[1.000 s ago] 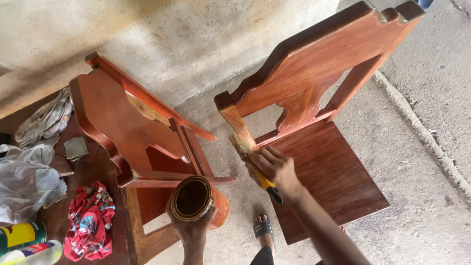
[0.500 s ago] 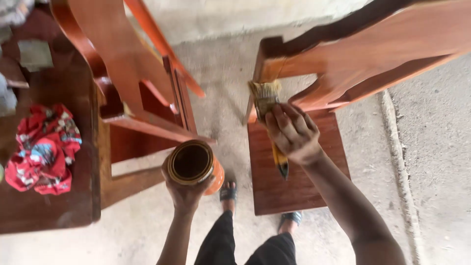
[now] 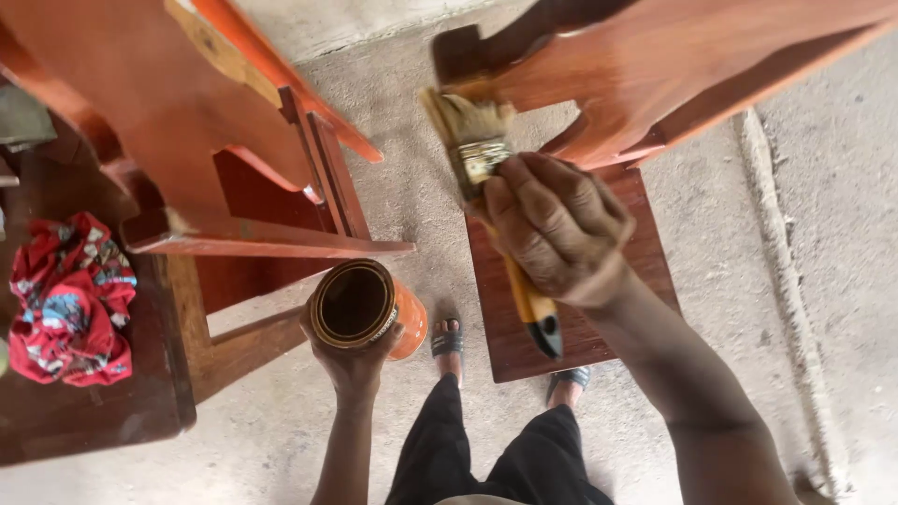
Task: The person applies a dark wood finish to a wooden chair using a paintbrush. They start by coating the legs and seat, then move to the backrest and side rails, dipping the brush into a can of varnish as needed.
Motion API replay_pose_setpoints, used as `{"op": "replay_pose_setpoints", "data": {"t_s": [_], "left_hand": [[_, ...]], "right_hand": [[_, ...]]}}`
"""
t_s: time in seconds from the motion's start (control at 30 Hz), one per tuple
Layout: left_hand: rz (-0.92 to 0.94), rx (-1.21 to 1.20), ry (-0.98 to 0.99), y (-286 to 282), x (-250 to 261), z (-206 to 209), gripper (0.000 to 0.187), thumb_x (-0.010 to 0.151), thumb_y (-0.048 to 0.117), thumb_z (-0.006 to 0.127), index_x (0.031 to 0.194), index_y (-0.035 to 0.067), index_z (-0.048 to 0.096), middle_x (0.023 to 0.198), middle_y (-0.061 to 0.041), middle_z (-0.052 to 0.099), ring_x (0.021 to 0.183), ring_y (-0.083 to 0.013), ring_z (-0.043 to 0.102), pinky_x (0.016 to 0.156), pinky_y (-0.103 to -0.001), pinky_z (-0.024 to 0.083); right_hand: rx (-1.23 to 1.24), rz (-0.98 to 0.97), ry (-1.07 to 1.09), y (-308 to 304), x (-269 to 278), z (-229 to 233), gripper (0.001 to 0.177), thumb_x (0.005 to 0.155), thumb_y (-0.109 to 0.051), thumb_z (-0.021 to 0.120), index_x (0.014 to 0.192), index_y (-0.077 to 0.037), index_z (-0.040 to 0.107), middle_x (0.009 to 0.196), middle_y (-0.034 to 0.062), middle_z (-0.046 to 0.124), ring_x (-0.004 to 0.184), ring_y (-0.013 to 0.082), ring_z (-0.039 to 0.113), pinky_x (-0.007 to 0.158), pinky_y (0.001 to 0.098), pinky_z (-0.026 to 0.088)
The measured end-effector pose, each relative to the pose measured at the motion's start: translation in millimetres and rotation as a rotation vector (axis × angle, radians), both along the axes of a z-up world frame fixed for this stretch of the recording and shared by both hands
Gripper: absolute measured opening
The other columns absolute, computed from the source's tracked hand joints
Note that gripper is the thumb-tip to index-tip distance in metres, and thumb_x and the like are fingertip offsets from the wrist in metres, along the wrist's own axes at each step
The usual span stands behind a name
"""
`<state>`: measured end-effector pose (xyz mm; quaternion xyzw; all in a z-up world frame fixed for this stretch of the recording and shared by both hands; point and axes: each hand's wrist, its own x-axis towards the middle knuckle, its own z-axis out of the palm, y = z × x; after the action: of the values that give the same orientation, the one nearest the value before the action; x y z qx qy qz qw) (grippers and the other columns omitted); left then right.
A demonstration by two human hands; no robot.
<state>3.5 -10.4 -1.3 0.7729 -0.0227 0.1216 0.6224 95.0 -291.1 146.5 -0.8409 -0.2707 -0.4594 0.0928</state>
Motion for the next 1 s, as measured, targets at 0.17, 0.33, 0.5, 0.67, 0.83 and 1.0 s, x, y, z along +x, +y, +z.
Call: {"op": "replay_pose_setpoints", "data": {"t_s": [0.17, 0.33, 0.5, 0.67, 0.83, 1.0], "left_hand": [[-0.026, -0.083, 0.017, -19, 2, 3, 0.101, 0.070, 0.027, 0.096, 0.147, 0.003, 0.036, 0.141, -0.014, 0.056, 0.130, -0.0267, 0.060, 0.115, -0.044, 0.052], [-0.009, 0.042, -0.014, -26, 15, -12, 0.106, 0.067, 0.031, 0.095, 0.149, 0.002, 0.036, 0.144, -0.015, 0.055, 0.132, -0.0272, 0.058, 0.118, -0.044, 0.048], [-0.002, -0.018, 0.057, -37, 22, -13, 0.104, 0.068, 0.038, 0.096, 0.146, 0.001, 0.039, 0.139, -0.014, 0.057, 0.129, -0.0266, 0.061, 0.117, -0.044, 0.052], [-0.002, 0.014, 0.013, -46, 32, -11, 0.101, 0.067, 0.034, 0.096, 0.146, 0.001, 0.041, 0.139, -0.013, 0.056, 0.129, -0.0269, 0.060, 0.117, -0.044, 0.052], [-0.004, 0.014, 0.030, -42, 40, -25, 0.101, 0.068, 0.034, 0.095, 0.146, 0.001, 0.040, 0.140, -0.012, 0.053, 0.131, -0.0280, 0.058, 0.118, -0.046, 0.050], [-0.018, 0.069, 0.000, -43, 43, -17, 0.102, 0.073, 0.043, 0.092, 0.148, 0.003, 0.036, 0.144, -0.014, 0.053, 0.137, -0.0298, 0.056, 0.125, -0.049, 0.049]], "right_hand": [[0.134, -0.053, 0.008, -8, -15, -44, 0.027, 0.095, -0.018, 0.086, 0.113, -0.005, 0.070, 0.113, 0.0076, 0.072, 0.102, 0.0229, 0.072, 0.082, 0.0338, 0.067], [0.503, -0.121, 0.292, -15, -52, -93, 0.023, 0.095, -0.010, 0.079, 0.115, -0.005, 0.069, 0.109, 0.0066, 0.073, 0.096, 0.0216, 0.073, 0.076, 0.0352, 0.065], [2.359, 0.489, 0.622, -17, -20, -77, 0.033, 0.098, -0.015, 0.075, 0.120, 0.007, 0.065, 0.103, 0.0190, 0.072, 0.087, 0.0263, 0.073, 0.077, 0.0350, 0.065], [2.558, 0.559, 0.821, -31, 13, -96, 0.037, 0.090, -0.017, 0.074, 0.113, 0.010, 0.063, 0.092, 0.0193, 0.071, 0.070, 0.0278, 0.074, 0.060, 0.0351, 0.065], [2.297, 0.310, 0.823, -36, 1, -82, 0.033, 0.091, -0.012, 0.073, 0.107, 0.014, 0.060, 0.088, 0.0206, 0.070, 0.070, 0.0258, 0.074, 0.061, 0.0363, 0.066], [2.443, 0.640, 0.840, -26, 9, -120, 0.030, 0.095, -0.013, 0.071, 0.111, 0.009, 0.060, 0.089, 0.0194, 0.070, 0.069, 0.0241, 0.072, 0.064, 0.0333, 0.065]]}}
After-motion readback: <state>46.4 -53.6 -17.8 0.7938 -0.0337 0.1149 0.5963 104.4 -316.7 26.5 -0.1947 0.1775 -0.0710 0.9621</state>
